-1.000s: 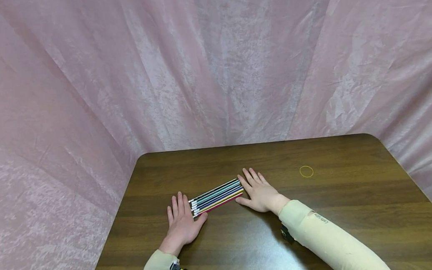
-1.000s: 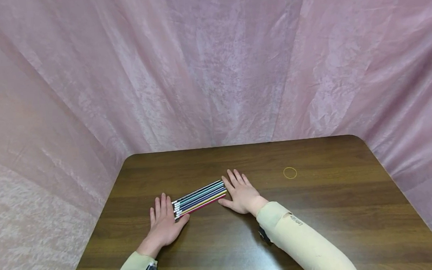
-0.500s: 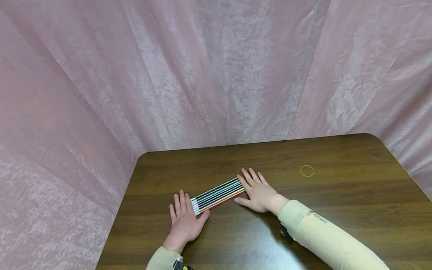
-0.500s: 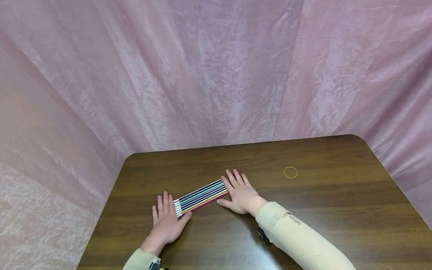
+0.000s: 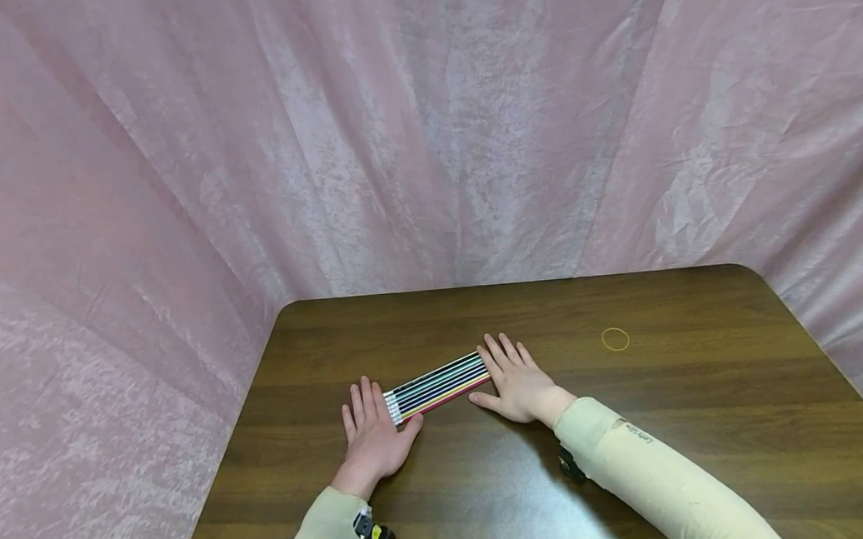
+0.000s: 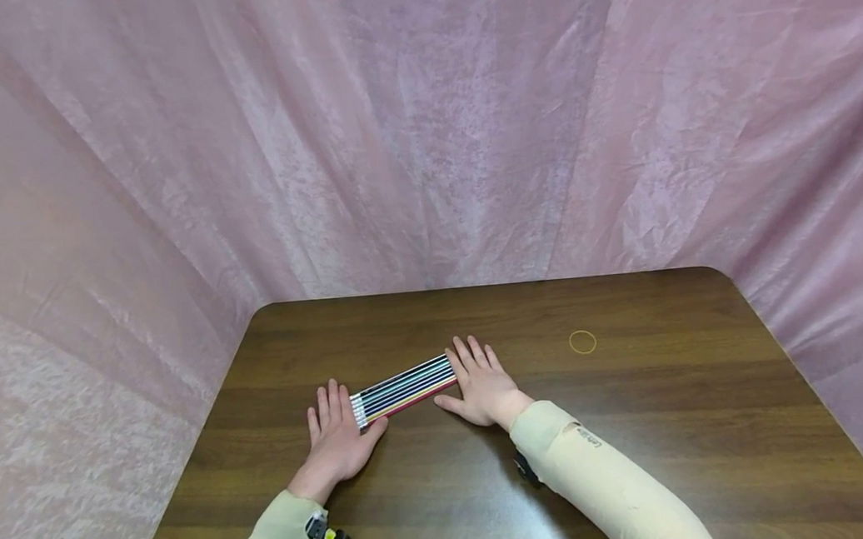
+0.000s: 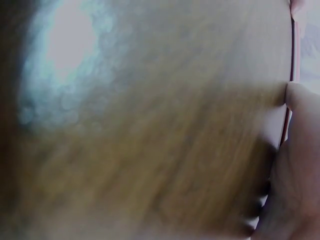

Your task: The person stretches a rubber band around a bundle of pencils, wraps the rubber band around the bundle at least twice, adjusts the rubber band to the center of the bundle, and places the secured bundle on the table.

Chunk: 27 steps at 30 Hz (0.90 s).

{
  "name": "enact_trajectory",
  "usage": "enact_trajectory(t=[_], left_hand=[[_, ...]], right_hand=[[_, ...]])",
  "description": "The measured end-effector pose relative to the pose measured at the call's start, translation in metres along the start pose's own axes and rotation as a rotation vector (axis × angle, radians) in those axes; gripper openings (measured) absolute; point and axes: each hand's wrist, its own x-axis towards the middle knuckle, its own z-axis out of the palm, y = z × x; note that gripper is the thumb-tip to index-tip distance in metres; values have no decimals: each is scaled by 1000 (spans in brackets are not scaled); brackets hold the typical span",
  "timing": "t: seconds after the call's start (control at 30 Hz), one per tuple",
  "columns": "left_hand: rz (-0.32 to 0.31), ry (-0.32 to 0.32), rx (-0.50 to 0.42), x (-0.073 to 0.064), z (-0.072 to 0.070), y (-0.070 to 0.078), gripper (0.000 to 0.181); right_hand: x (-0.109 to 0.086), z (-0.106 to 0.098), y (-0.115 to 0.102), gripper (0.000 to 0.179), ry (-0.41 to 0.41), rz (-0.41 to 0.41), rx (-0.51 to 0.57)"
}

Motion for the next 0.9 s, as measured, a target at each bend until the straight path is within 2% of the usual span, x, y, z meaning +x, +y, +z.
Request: enact_trajectory(t=[0.33, 0.57, 0.73, 0.9], left_hand=[[-7, 11, -12, 3, 5, 1, 106], [8, 23, -43, 2, 4, -2, 108], [1, 3, -45, 3, 6, -6, 108], [5, -9, -50, 3, 6, -10, 111]], right_hand=[[0, -2, 1, 98, 0, 5, 6], [-4, -7, 1, 96, 12, -24, 32], [-6, -10, 3, 94, 31, -49, 47], [-6, -18, 6, 94, -2, -77, 53]])
